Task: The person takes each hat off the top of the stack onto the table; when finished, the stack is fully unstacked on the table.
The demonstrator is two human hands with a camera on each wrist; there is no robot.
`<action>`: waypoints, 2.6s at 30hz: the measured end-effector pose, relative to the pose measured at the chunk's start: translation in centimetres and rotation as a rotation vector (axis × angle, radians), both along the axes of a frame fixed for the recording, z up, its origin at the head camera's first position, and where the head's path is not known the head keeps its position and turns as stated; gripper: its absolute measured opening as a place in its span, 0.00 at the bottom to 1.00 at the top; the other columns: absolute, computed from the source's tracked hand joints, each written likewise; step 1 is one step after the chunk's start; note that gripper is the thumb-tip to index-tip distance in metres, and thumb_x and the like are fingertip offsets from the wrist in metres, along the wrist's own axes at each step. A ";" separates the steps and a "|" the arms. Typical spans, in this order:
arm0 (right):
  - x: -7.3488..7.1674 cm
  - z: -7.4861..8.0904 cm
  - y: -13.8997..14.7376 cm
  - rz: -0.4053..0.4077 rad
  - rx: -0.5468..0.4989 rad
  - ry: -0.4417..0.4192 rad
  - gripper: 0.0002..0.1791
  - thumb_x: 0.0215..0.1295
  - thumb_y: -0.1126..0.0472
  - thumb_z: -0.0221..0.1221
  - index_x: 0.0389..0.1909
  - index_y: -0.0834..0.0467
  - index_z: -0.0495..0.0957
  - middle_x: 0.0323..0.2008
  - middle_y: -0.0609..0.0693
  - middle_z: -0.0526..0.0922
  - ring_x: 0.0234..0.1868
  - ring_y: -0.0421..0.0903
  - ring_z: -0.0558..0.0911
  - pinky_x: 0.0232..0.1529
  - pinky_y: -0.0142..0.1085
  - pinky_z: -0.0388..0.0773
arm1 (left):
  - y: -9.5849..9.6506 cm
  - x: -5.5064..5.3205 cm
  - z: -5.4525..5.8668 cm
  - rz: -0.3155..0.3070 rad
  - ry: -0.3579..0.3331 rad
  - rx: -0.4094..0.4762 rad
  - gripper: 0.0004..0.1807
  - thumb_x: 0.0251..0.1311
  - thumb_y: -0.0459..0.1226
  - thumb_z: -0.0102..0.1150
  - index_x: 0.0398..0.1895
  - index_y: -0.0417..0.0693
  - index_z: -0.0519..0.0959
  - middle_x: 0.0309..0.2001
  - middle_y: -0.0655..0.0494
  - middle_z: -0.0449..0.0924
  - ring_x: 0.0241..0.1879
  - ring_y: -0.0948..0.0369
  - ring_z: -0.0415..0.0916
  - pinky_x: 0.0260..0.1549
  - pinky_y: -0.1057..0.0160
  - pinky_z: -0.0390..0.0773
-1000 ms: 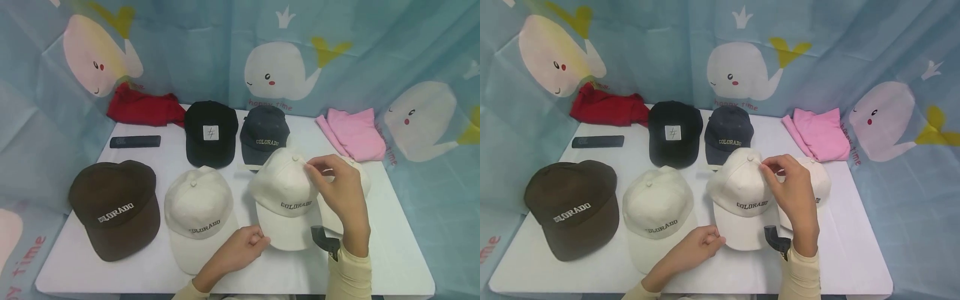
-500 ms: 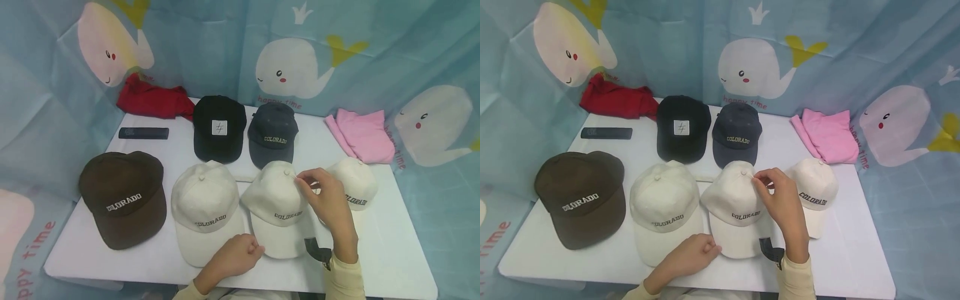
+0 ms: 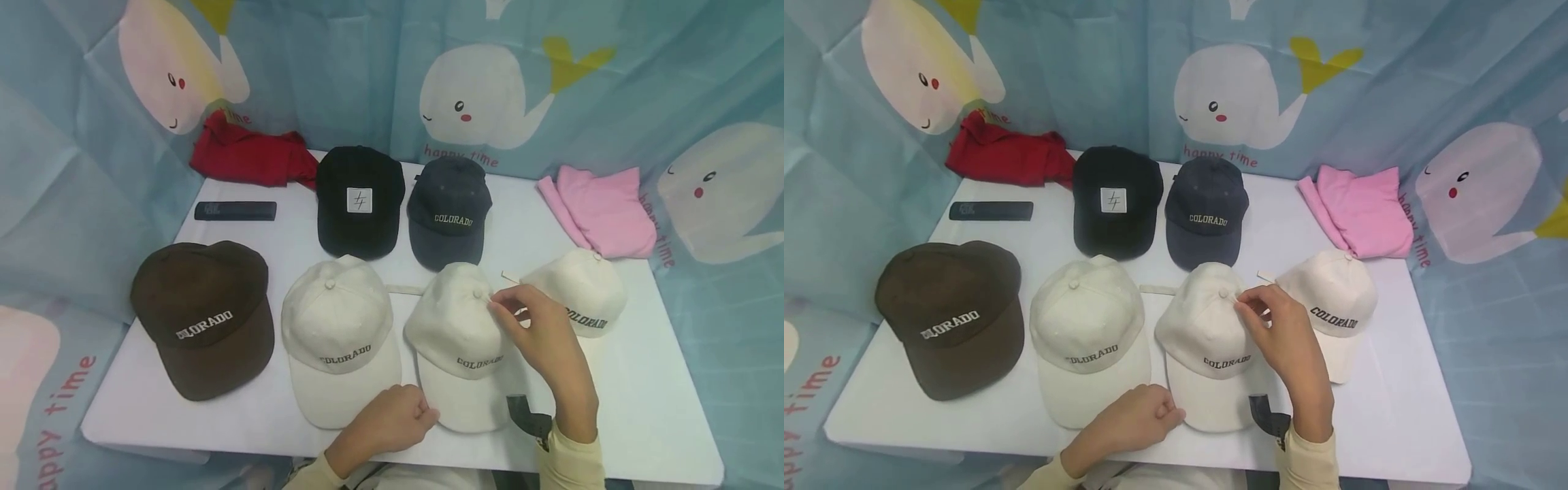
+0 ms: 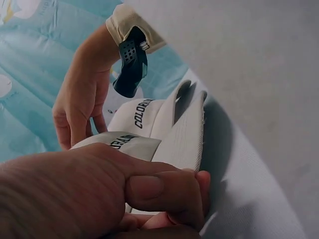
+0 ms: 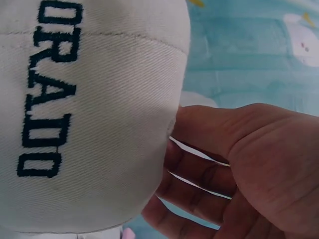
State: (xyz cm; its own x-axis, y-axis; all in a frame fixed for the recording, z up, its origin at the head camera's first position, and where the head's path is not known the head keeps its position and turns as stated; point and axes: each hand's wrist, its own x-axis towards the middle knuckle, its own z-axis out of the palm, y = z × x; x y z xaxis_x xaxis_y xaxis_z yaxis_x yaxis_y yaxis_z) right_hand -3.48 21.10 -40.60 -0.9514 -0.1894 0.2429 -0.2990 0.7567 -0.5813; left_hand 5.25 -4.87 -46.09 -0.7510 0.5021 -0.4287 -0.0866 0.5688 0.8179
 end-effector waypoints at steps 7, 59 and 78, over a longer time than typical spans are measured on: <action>0.2 0.7 1.3 0.018 0.023 -0.013 0.06 0.71 0.62 0.68 0.47 0.54 0.86 0.40 0.42 0.87 0.42 0.40 0.85 0.43 0.39 0.84 | 0.2 0.1 0.9 -0.059 0.105 -0.119 0.28 0.73 0.47 0.62 0.12 0.58 0.65 0.11 0.70 0.57 0.13 0.71 0.55 0.13 0.69 0.56; -16.5 8.7 12.2 -0.056 0.347 -0.168 0.13 0.77 0.61 0.61 0.56 0.60 0.84 0.49 0.60 0.86 0.50 0.58 0.83 0.51 0.57 0.80 | 25.9 -8.4 0.8 0.737 -0.791 0.939 0.13 0.84 0.49 0.46 0.36 0.59 0.66 0.22 0.66 0.56 0.17 0.69 0.46 0.17 0.73 0.50; -19.8 5.6 11.0 -0.042 0.333 -0.203 0.12 0.76 0.63 0.63 0.55 0.62 0.85 0.49 0.60 0.86 0.50 0.57 0.83 0.53 0.55 0.81 | 27.0 -10.3 -0.1 0.853 -0.806 0.913 0.10 0.85 0.45 0.42 0.40 0.58 0.69 0.20 0.66 0.54 0.17 0.69 0.46 0.18 0.74 0.50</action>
